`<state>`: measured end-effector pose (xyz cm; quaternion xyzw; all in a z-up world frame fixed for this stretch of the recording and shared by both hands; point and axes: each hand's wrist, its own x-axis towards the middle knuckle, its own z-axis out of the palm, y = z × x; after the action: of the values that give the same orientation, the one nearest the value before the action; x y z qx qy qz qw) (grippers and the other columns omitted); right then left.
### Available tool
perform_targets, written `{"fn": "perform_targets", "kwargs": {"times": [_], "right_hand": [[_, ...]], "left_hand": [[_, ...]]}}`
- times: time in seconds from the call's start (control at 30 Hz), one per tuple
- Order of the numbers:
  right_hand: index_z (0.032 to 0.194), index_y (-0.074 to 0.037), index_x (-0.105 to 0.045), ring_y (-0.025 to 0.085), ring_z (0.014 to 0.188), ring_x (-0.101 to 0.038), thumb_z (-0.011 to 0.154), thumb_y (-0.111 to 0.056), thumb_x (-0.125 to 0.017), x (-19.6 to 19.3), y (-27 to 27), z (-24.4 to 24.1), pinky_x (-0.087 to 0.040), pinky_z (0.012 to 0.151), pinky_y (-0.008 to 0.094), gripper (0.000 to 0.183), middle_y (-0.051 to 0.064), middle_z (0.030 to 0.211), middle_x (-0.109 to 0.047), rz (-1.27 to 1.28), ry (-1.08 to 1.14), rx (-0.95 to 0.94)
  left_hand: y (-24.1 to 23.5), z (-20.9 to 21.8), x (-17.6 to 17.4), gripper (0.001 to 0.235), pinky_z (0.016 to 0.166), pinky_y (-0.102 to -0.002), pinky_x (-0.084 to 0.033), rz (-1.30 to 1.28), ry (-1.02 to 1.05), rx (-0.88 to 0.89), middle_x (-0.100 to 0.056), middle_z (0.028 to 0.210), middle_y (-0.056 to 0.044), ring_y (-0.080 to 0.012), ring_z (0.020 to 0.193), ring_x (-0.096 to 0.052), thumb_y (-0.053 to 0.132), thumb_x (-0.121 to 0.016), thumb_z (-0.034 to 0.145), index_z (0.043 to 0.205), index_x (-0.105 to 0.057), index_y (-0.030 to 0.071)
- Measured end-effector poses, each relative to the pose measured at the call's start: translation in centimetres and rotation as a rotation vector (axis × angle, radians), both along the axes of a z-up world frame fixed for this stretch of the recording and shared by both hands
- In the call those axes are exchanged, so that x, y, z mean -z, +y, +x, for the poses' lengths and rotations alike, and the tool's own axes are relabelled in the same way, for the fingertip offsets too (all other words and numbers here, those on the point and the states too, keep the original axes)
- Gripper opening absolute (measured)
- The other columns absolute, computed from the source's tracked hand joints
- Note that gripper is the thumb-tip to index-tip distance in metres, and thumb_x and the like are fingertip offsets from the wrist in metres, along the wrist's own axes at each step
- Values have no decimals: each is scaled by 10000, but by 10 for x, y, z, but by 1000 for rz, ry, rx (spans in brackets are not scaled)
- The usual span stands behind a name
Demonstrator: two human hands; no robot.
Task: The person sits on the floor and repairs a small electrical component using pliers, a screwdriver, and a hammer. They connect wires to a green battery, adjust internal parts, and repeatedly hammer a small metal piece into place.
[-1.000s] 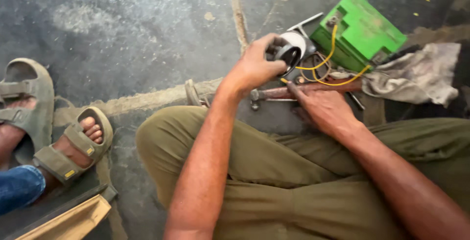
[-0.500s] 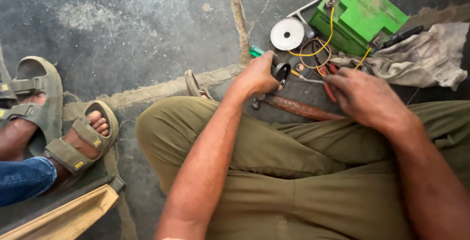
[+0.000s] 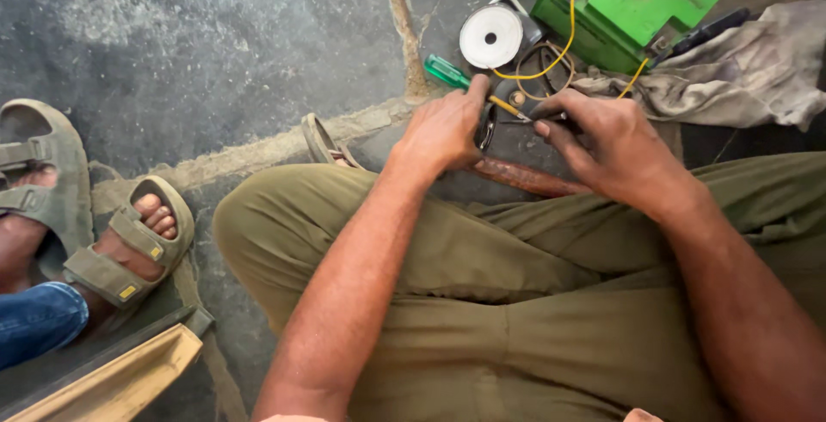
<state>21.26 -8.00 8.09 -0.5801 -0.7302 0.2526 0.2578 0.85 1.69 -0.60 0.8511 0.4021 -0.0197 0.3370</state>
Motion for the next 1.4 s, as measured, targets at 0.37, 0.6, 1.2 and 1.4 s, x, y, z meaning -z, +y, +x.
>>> {"fn": "perform_targets", "kwargs": {"times": [0.37,0.6,1.2,1.4], "right_hand": [[1109,1,-617,360,753,-644,987,-46,-670,10,3,-9,-489,663,433,141,189,887,-655,-51,-61,-54],[1125,3,-585,407,862,-652,1011,-54,-638,11,5,-20,-511,728,458,138,206,946,-650,-21,-53,-91],[1067,16,-520,409,930,-603,914,27,-627,29,6,-30,-497,814,486,188,219,927,-582,117,-234,-187],[1126,18,-522,435,981,-592,941,31,-635,27,4,-28,-488,848,502,216,231,997,-597,210,-204,-170]], "left_hand": [[5,3,9,606,903,-525,-537,-63,-60,-18,-681,1118,-211,-429,1096,-657,95,-769,715,1293,-610,186],[6,6,-1,684,899,-531,-525,-123,-10,-8,-559,1233,-265,-464,1110,-618,84,-828,644,1272,-560,125],[-35,-7,-11,353,774,-591,-509,84,-538,-191,-703,928,-269,-526,964,-636,89,-696,899,1179,-488,39],[-31,0,4,242,757,-570,-526,84,-591,-243,-705,959,-257,-503,971,-639,95,-699,890,1117,-618,69]]}}
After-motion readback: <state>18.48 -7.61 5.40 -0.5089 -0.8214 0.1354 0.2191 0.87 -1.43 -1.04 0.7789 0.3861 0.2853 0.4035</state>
